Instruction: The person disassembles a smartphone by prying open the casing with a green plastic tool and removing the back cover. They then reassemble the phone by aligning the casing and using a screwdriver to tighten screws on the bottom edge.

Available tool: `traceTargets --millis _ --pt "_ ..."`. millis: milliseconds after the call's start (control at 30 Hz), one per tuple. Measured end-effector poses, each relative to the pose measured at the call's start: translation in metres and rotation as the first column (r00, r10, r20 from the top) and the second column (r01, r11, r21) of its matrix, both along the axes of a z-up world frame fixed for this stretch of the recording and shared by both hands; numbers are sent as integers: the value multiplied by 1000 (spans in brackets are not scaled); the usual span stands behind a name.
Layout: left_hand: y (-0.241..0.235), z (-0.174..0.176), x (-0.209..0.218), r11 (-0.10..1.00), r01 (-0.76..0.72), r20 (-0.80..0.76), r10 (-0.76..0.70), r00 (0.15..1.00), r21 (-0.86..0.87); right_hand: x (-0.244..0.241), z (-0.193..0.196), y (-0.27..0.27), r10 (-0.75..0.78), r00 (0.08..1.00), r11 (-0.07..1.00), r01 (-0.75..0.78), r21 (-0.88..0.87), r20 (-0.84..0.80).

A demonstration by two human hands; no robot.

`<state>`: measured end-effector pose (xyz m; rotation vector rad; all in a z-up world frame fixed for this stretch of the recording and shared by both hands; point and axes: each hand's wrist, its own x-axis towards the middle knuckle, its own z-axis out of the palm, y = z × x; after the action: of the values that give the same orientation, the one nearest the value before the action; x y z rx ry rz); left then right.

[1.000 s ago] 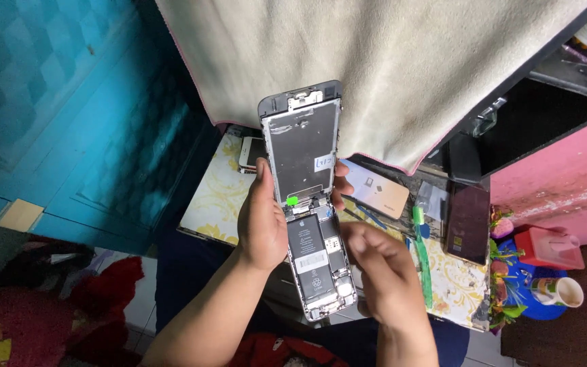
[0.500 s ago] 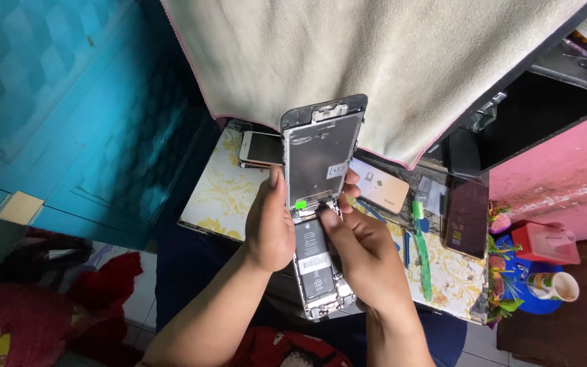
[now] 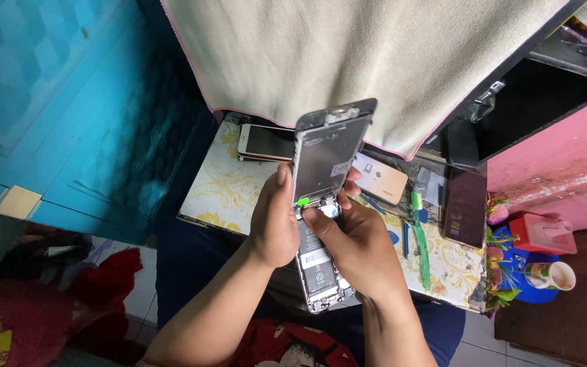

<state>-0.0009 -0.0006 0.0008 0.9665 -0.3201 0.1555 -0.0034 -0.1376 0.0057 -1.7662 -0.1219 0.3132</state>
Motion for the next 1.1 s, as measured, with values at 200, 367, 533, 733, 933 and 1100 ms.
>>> traceTargets --millis 200,367,533,733,933,1100 --pt "-5 12 3 987 -117 37 113 993 115 8 7 4 4 1000 1000 -4 11 10" --pt "-32 17 -6 954 -271 -28 270 962 -131 14 1 7 6 997 996 -13 84 81" --pt "-2 2 -3 999 5 28 -6 1000 47 -2 -3 -5 45 999 999 -46 23 30" --pt "-9 6 -14 958 129 -53 -147 988 -258 -23 3 -22 30 976 979 14 202 -216" --pt "-12 -84 -6 872 -461 -799 153 582 -168 -60 -3 -17 -295 930 930 226 289 221" --pt "-12 -83 -14 948 -285 -214 311 926 142 -14 3 -22 -80 997 978 76 -195 -15"
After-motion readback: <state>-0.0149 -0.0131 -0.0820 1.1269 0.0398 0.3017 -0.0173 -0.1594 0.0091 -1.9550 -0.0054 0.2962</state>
